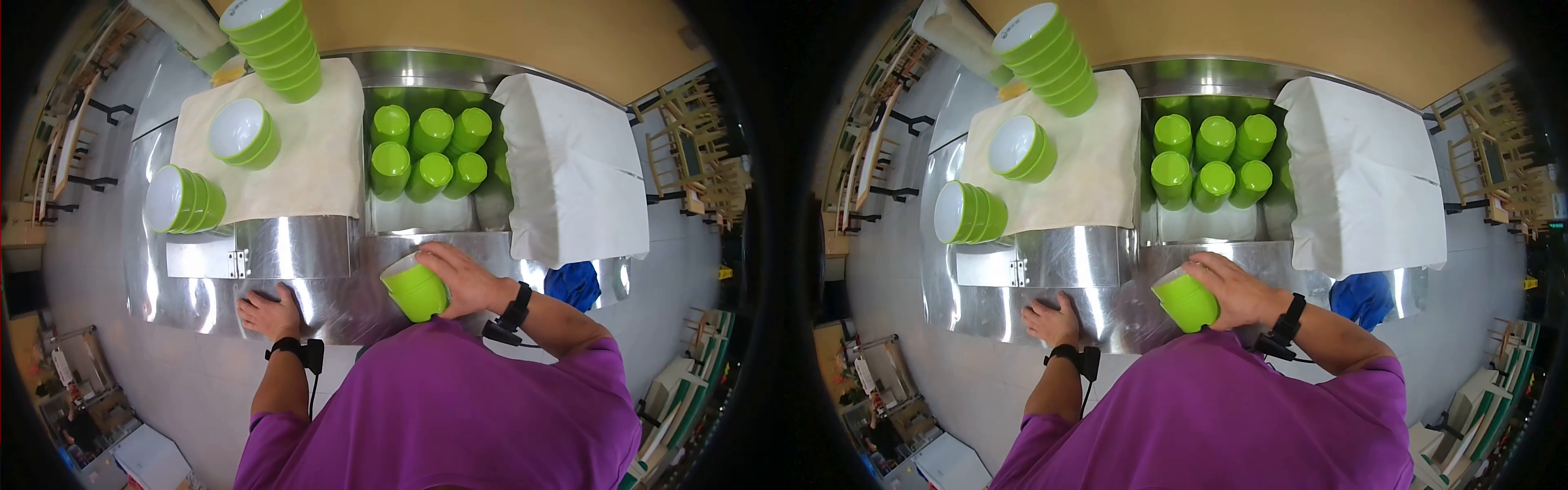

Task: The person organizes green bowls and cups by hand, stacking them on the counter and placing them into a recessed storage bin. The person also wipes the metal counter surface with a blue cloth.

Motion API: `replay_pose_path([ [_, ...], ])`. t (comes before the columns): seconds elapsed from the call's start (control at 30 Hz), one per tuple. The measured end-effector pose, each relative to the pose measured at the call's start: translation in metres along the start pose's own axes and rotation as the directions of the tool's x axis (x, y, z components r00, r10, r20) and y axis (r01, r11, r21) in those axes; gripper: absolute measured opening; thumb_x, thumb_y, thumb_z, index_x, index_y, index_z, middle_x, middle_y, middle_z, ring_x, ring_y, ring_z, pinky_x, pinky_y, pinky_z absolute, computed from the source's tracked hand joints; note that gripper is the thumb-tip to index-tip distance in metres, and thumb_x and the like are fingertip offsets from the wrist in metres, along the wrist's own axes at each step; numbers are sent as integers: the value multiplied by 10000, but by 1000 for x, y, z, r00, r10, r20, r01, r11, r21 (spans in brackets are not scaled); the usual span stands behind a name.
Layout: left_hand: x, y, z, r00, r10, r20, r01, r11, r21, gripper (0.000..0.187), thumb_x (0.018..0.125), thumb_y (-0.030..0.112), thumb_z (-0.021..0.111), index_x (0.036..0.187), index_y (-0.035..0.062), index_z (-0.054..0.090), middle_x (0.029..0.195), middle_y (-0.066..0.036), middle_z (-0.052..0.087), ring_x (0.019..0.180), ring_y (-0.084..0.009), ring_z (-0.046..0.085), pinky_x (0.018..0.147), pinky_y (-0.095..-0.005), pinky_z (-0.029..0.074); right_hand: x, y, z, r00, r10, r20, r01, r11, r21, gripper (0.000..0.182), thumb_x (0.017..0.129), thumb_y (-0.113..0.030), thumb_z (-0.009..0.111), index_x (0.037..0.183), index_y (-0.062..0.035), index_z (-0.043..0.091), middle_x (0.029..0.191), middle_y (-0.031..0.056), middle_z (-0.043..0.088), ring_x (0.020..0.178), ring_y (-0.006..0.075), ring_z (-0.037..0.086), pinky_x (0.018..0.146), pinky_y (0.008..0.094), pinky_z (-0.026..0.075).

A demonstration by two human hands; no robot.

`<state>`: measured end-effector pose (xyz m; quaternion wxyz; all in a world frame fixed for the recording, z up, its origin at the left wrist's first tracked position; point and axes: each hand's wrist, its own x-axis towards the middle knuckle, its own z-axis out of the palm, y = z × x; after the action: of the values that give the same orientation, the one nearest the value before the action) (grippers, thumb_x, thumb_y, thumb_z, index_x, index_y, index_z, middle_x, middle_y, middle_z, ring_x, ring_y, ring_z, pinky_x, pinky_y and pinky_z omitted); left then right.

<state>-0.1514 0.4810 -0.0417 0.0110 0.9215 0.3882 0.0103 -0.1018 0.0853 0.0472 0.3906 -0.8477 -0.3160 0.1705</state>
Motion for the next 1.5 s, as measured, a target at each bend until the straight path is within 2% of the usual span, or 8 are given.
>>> replay_pose_path([
  [0.2,0,0,-4,1000,-2,24,1,1000,14,806,853,553,570,1379,-39,421,1489,-299,328,1437,-437,227,1155,-594,148,9,23,2,888,367,-278,-199,850,488,1002,638,-221,848,1469,-16,326,1376,196,478,1291,360,472,1102,408,384],
  [0.43,-1,1,-5,1000,-7,22,7,1000,-2,796,851,538,576,1374,-41,421,1493,-304,320,1445,-441,208,1158,-595,137,62,131,-20,506,862,-9,41,-13,999,664,816,-430,719,1341,-109,472,1227,139,547,1076,277,572,890,443,496],
  [0.6,0,1,-1,1000,-7,-1,7,999,-33,778,843,506,594,1367,-43,422,1488,-307,316,1437,-446,203,1157,-591,130,88,183,-17,417,906,75,8,-86,996,979,724,-584,727,1441,-40,343,1397,243,402,1219,378,488,1024,494,434],
  [1.0,-1,3,-8,1000,15,13,-15,1000,-27,768,837,461,619,1362,-53,396,1492,-314,298,1433,-449,195,1160,-579,122,110,209,0,353,909,222,-166,-173,971,920,763,-599,670,1477,-130,330,1446,209,377,1209,399,495,984,525,451],
  [1.1,-1,4,-9,1000,16,3,-16,999,-30,763,834,463,619,1350,-56,403,1488,-316,301,1429,-451,200,1154,-576,133,111,226,14,301,928,218,-118,-191,974,832,807,-589,644,1448,-135,371,1399,159,419,1067,349,563,807,549,503],
  [1.3,-4,5,-15,999,40,-15,-41,999,-26,749,824,482,618,1313,-57,439,1458,-315,339,1400,-460,247,1130,-566,176,100,204,1,209,975,-76,-455,166,875,830,808,-584,670,1378,-6,495,1258,171,603,1043,340,615,847,455,506],
  [1.37,-3,4,-15,998,42,-48,-41,999,13,738,831,498,607,1313,-43,466,1437,-300,376,1380,-451,290,1119,-554,205,87,226,2,116,885,-451,-611,421,670,735,786,-506,740,1247,45,583,1111,160,669,955,304,650,835,397,516],
  [1.5,-3,9,-24,999,11,-53,-13,999,-35,690,808,483,622,1229,-48,494,1412,-301,390,1375,-453,285,1117,-552,202,116,121,-34,281,513,-811,-313,848,427,486,781,-207,794,1157,32,600,1031,114,668,858,201,650,774,325,532],
])
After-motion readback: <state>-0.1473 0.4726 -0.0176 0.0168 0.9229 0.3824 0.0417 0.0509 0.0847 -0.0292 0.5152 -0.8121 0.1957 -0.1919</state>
